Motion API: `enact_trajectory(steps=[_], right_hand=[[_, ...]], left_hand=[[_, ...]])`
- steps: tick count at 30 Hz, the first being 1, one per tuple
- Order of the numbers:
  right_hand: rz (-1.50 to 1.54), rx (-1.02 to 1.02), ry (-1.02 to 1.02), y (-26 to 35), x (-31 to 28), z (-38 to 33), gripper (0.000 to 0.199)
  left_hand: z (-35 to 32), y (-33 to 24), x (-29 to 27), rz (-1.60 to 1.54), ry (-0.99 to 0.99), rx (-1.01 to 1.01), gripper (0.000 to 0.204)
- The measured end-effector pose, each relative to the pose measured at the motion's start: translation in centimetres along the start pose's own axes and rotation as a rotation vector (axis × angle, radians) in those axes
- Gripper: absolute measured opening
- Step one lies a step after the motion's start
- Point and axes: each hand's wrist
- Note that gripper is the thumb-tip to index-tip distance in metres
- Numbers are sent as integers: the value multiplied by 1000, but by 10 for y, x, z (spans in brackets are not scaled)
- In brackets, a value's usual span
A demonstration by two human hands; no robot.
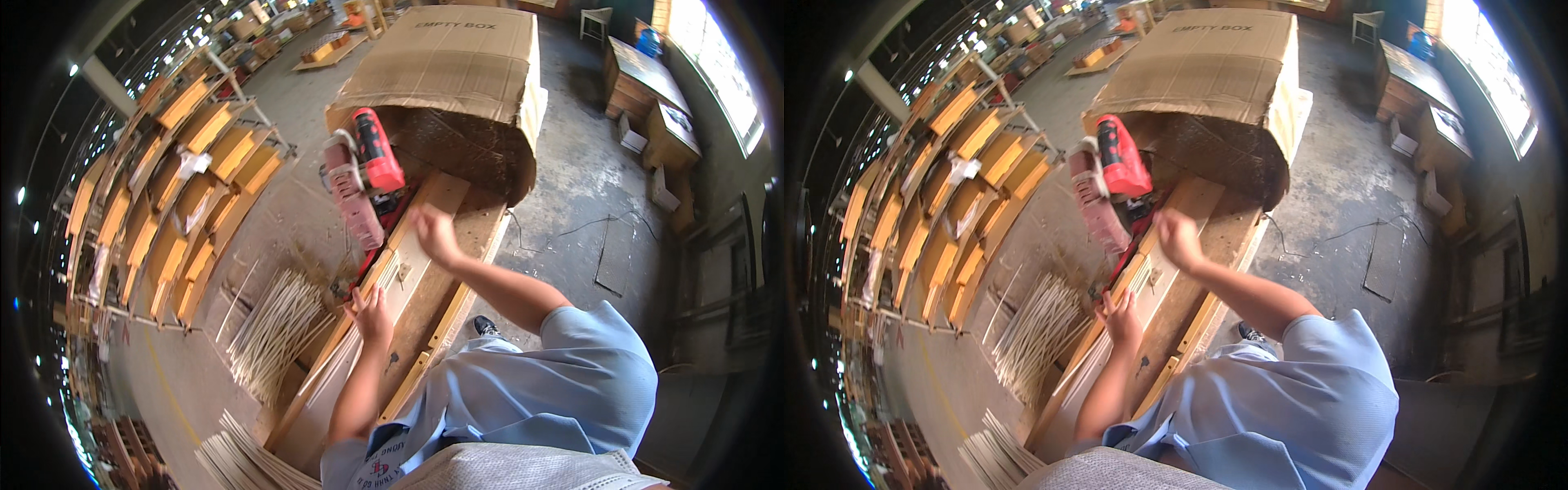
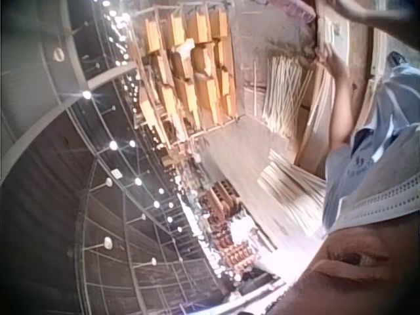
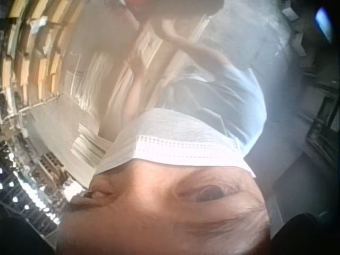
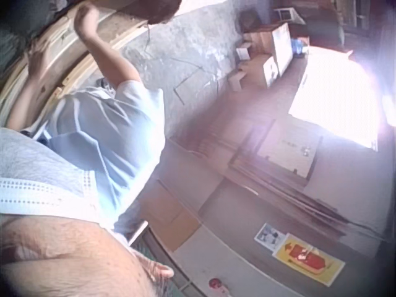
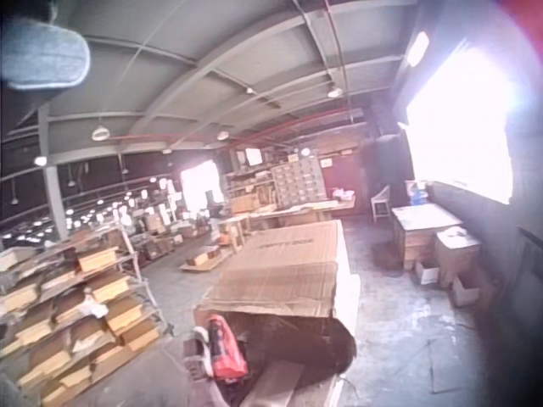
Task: The person repeatedly picks up bundles of thin wooden sticks, aligns them on a guide, and cuts them to length using a red circular saw. The cut pieces are stacked on the workbench.
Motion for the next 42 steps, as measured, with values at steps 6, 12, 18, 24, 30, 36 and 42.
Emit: enact_trajectory(steps=[6,12,18,24,30,36,42], right_hand=[[168,-134,-46,148,-34,99,48],[-281,32,431,205,-8,153,68],[-377,-15,408,182,21,199,52],[-225,-19,316,172,24,186,52],[-213,-10,284,165,12,154,53],[-162,-150,176,156,-10,81,37],[-175,-205,127,143,-21,35,37]], left_hand=[[-8,7,2,-34,-64,3,40],[-6,5,-2,-17,-30,2,41],[-3,2,6,-26,-105,22,37],[-4,5,7,-26,-124,28,44],[-2,1,3,-11,-69,13,44],[-3,4,8,-9,-128,43,42],[-3,4,9,-10,-177,74,40]])
Point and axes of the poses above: each hand's wrist, its own z-axis towards the middle knuckle, its own x-axis out of the palm, y = z × x, and after that the axes turned 7 degrees about -y, right-handed
